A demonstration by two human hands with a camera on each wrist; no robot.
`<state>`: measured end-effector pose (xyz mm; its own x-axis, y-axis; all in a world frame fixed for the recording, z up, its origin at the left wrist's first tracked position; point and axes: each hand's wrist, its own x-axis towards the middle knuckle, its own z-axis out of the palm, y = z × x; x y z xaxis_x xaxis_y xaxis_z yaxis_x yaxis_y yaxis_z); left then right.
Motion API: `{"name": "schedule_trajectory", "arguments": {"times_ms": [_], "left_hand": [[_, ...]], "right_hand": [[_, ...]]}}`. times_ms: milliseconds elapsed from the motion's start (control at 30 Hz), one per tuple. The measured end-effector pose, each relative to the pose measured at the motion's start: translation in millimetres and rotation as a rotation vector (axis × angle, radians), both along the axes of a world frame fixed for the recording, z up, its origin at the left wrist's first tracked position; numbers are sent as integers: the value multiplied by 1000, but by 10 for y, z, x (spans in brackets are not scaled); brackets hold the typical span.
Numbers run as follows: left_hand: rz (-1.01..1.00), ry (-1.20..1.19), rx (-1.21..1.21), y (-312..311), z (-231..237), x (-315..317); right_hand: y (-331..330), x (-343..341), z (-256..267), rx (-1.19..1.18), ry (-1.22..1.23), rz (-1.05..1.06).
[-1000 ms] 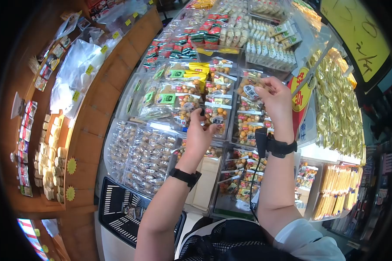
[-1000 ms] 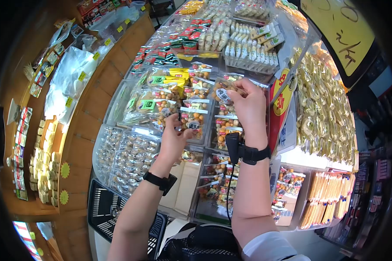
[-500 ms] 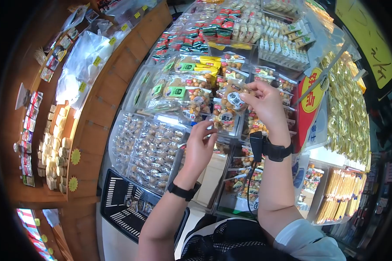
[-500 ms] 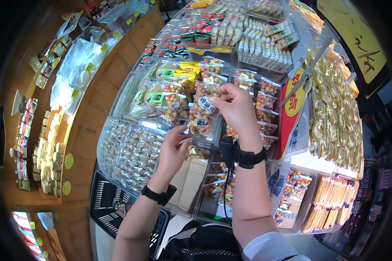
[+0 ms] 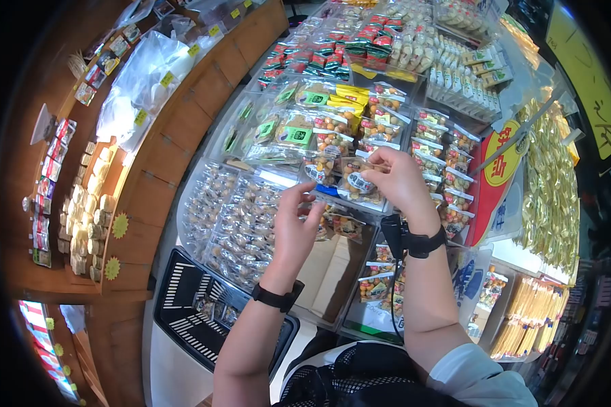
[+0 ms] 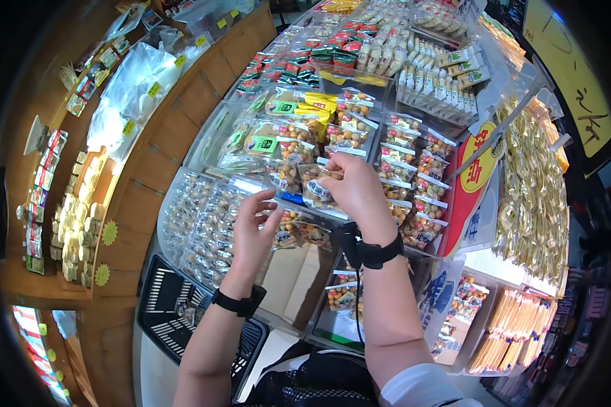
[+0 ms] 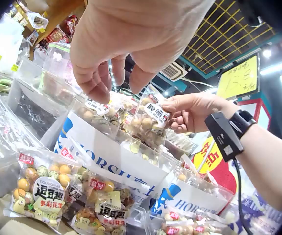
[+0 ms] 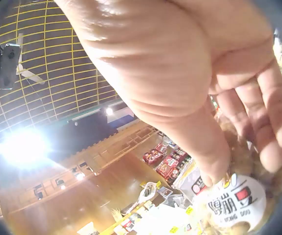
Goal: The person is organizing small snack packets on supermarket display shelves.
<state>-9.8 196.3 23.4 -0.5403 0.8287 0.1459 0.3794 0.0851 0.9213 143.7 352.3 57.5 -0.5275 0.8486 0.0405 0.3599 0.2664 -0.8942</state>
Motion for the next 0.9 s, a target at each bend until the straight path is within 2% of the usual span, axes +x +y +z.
{"name": "schedule_trajectory", "arguments": {"times_ms": [33, 100, 167, 233, 267, 367, 400, 500, 567, 633, 700, 767, 833, 900], "left_hand": [[-1, -5, 1, 33, 21, 62], [-62, 7, 11, 114, 91, 200], [-120, 46, -10, 197, 49, 259], [-135, 150, -35, 255, 82, 347], [-151, 195, -15, 287, 29, 339], [-112, 182, -16, 363, -13, 333], [-100, 168, -38, 394, -7, 336], [-97, 176, -86, 454, -45, 329], [-99, 158, -107, 449, -61, 317], [-101, 121, -135, 457, -30, 317], [-95, 123, -101, 470, -14, 312], [-108, 99, -108, 493, -52, 282], [-117, 76, -109, 535, -88, 300], [-123, 51, -106, 590, -107, 323]], "right_hand": [[15, 26, -34, 1, -5, -1], [45, 58, -100, -153, -105, 100], [75, 97, -92, -155, -82, 105], [146, 152, -92, -142, 124, -98], [174, 159, -111, -144, 124, -104], [278, 213, -205, 183, -118, -211], [254, 197, -148, 95, -219, -174], [183, 139, -182, 76, -205, -158], [234, 161, -294, 71, -156, -142], [285, 204, -325, 132, 16, -71], [326, 243, -295, 54, 71, -56], [361, 273, -193, -237, 325, -112], [399, 351, -51, -197, 341, -129], [414, 418, 103, -171, 584, -273]]}}
